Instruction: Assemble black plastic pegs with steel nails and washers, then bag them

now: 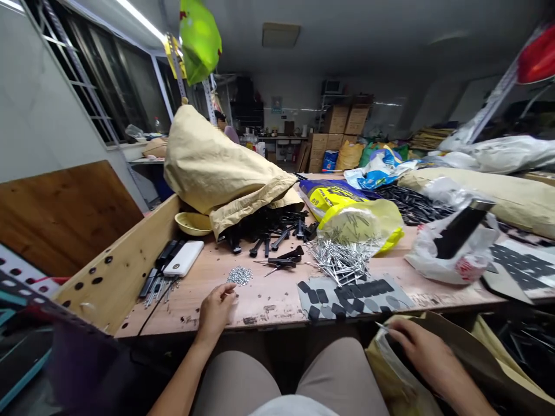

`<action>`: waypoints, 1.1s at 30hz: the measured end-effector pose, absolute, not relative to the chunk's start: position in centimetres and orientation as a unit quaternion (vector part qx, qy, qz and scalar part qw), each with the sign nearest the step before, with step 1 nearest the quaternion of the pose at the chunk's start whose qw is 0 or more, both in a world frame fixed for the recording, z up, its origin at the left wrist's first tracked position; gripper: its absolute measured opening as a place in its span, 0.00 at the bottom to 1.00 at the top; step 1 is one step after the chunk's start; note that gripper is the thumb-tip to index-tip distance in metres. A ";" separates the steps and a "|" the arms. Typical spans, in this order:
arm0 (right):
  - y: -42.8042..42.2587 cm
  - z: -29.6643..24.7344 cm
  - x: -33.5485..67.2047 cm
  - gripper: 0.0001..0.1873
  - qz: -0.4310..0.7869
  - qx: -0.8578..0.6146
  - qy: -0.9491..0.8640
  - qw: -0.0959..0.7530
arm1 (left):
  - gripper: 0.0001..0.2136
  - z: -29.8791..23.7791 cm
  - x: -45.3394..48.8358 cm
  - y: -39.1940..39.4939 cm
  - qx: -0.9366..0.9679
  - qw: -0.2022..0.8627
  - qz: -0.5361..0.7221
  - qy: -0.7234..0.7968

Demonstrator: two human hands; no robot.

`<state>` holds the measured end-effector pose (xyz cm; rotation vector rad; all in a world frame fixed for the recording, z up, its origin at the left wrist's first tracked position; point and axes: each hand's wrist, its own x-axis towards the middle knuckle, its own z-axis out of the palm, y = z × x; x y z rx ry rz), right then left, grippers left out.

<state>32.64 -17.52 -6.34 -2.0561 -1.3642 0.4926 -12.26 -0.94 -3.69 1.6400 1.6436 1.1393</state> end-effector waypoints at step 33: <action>5.1 -0.3 9.8 0.12 0.011 -0.572 -0.796 0.196 | 0.15 -0.4 -9.4 -2.8 0.153 0.763 0.539 0.323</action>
